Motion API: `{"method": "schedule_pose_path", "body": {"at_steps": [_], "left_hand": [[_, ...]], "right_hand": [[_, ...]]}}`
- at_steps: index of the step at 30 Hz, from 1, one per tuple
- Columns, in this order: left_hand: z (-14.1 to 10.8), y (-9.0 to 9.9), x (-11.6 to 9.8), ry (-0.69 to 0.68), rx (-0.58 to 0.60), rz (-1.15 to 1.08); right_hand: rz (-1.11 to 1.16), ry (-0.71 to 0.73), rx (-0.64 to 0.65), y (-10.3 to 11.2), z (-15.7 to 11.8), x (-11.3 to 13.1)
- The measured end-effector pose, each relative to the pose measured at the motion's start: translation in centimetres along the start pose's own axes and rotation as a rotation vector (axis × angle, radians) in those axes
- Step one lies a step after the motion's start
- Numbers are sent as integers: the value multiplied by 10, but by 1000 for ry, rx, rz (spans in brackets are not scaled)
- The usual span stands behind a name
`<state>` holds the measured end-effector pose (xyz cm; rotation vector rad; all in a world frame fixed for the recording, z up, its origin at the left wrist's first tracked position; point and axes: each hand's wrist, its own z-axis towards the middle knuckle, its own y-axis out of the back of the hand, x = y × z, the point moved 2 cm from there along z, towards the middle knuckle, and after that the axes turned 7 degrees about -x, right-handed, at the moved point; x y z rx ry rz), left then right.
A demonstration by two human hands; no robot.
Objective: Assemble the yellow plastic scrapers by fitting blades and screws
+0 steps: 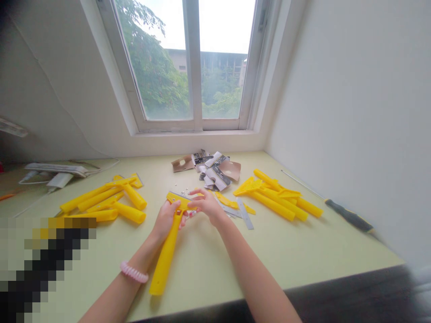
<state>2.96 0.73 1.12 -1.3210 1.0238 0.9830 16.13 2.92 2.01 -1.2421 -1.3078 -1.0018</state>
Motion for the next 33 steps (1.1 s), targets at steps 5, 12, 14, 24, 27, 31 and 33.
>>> {"method": "schedule_pose_path", "body": {"at_steps": [5,12,14,24,27,31,33], "left_hand": [[0,-2,1,32,43,-13],[0,-2,1,36,60,-10],[-1,-2,1,42,73,-10],[-2,-4,2,76,129,-23],[-4,-4,2,84,147,-16],[-7,-5,1,74,161,10],[-8,-6,1,74,160,16]], "right_hand": [[-27,-17,121,-1,-5,7],[-46,-11,156,3,-7,11],[-72,17,181,3,-8,12],[-227,43,179,7,-14,22],[-259,73,200,9,-16,23],[-304,83,126,7,-15,23],[-295,82,96,5,-14,22]]}}
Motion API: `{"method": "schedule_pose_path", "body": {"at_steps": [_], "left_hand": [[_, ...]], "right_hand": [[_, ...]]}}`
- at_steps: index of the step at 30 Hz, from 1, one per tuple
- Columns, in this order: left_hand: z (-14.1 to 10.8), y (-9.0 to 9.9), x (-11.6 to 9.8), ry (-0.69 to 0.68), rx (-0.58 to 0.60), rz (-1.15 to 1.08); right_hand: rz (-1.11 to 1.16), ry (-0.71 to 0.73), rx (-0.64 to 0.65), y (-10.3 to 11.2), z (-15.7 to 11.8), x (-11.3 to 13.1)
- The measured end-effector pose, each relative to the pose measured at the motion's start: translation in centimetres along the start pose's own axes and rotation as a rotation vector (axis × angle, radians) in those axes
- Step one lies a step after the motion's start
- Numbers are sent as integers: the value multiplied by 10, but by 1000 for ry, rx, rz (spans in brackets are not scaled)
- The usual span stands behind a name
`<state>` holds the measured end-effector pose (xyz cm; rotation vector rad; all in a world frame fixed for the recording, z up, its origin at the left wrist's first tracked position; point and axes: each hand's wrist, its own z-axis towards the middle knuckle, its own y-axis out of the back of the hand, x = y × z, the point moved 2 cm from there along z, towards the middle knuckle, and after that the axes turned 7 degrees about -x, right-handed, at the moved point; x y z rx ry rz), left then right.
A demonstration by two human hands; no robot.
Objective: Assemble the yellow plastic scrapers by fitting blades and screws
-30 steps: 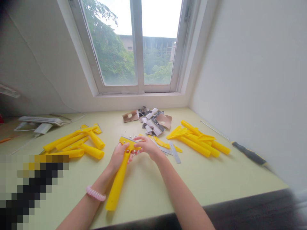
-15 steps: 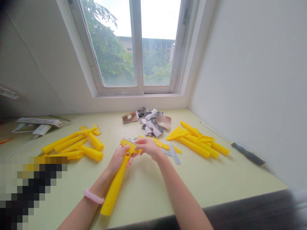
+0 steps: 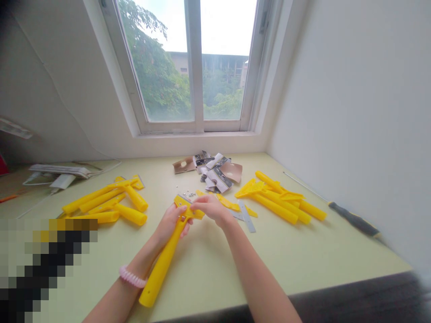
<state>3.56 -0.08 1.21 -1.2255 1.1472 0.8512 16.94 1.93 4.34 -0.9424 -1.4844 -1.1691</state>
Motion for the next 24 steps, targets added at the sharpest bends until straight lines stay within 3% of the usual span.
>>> {"method": "schedule_pose_path", "body": {"at_steps": [4,7,9,11,14,17,20,24], "left_hand": [[0,-1,-2,34,-39,12],[1,5,-7,32,-132,56],[1,12,-14,-78,-251,165],[-1,16,-23,-297,-347,357],[-11,12,-31,-587,-244,713],[-24,2,-28,-715,-117,1115],[-33,-8,-19,-716,-75,1406],[-35,-17,-11,-623,-69,1567]], "right_hand": [[40,-8,-43,-1,3,-2],[45,-36,-133,3,5,-5],[60,-48,-171,7,6,-8],[77,-60,-181,10,7,-11],[62,-71,-189,14,8,-13],[51,-60,-185,16,8,-12],[57,-60,-180,16,9,-14],[88,-64,-158,15,11,-16]]}}
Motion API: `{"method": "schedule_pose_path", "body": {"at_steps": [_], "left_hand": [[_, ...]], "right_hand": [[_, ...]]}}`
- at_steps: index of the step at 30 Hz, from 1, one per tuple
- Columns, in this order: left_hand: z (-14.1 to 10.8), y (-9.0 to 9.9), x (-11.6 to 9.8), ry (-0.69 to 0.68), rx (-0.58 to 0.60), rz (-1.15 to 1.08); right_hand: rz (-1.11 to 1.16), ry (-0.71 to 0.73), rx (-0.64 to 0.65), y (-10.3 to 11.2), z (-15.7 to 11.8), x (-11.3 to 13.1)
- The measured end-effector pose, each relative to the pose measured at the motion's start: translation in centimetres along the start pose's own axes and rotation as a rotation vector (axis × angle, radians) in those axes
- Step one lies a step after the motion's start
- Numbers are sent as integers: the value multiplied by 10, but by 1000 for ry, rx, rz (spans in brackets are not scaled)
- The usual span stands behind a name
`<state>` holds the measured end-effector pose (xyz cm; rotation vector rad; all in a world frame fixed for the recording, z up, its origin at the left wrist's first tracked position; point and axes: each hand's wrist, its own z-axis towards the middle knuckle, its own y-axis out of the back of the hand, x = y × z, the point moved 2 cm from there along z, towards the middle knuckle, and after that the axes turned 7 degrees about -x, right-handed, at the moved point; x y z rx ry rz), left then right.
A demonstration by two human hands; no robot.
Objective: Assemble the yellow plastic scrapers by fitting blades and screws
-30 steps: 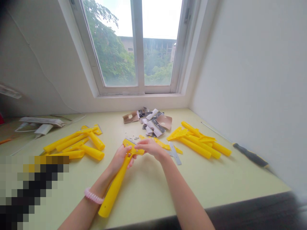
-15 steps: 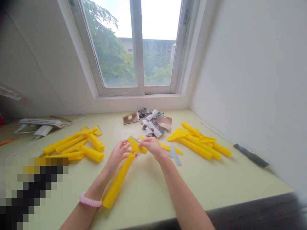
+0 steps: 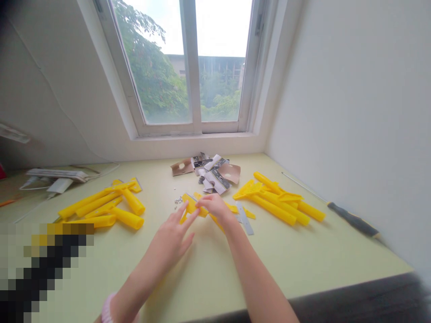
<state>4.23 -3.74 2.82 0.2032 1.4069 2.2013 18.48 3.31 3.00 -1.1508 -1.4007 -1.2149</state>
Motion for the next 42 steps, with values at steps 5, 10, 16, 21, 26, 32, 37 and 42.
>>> {"method": "schedule_pose_path", "body": {"at_steps": [5,10,16,21,26,32,37,42], "left_hand": [[3,-2,-3,39,21,76],[2,-3,-2,42,13,72],[3,-7,3,56,69,23],[8,-8,2,69,81,-26],[11,-7,5,124,14,-141],[23,8,38,343,-278,-504],[27,14,76,743,-480,-1310],[24,13,96,852,-523,-1772]], "right_hand": [[-16,14,2,1,0,1],[-4,22,26,1,-1,2],[22,22,22,2,-1,3],[63,41,53,3,-1,6],[182,93,83,-1,-1,7],[186,90,-35,1,0,11],[-316,320,-104,-23,8,3],[-815,533,-100,-65,17,0]]}}
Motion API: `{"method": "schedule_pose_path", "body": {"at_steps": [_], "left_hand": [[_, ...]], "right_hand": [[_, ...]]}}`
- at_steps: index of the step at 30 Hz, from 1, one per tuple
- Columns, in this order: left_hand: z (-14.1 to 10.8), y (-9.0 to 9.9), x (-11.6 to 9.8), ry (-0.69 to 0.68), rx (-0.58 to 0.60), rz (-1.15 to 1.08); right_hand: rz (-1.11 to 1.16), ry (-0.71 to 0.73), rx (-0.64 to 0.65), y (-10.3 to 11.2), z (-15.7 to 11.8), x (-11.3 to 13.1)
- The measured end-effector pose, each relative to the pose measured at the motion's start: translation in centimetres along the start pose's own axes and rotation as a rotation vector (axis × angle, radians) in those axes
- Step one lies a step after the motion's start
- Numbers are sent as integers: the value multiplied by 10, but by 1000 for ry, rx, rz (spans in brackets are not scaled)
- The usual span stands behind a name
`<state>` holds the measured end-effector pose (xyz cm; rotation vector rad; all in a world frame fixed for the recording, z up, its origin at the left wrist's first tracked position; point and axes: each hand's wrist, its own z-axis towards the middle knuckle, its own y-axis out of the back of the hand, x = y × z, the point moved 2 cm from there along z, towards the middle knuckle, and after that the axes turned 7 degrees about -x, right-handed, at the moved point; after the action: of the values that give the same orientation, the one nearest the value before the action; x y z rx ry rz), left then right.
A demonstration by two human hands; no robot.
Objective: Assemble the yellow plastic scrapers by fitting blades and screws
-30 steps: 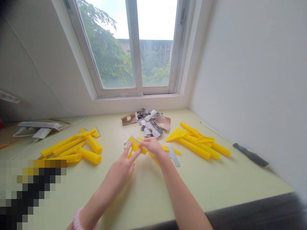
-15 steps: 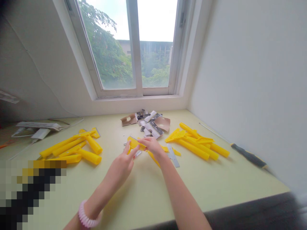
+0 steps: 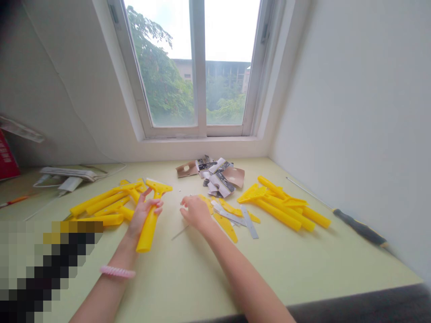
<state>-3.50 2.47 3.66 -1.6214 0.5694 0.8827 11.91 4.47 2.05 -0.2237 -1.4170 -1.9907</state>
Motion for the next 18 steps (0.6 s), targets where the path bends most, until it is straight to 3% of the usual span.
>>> {"method": "schedule_pose_path", "body": {"at_steps": [6,13,15,18], "left_hand": [[-3,3,0,141,61,-172],[-15,-8,3,222,184,-185],[-18,-10,6,291,210,-225],[-21,-13,12,404,224,-287]], "right_hand": [[-358,91,104,-15,12,17],[-420,236,153,-11,7,10],[-381,196,96,0,7,-1],[-106,-16,-119,23,7,-23]]}}
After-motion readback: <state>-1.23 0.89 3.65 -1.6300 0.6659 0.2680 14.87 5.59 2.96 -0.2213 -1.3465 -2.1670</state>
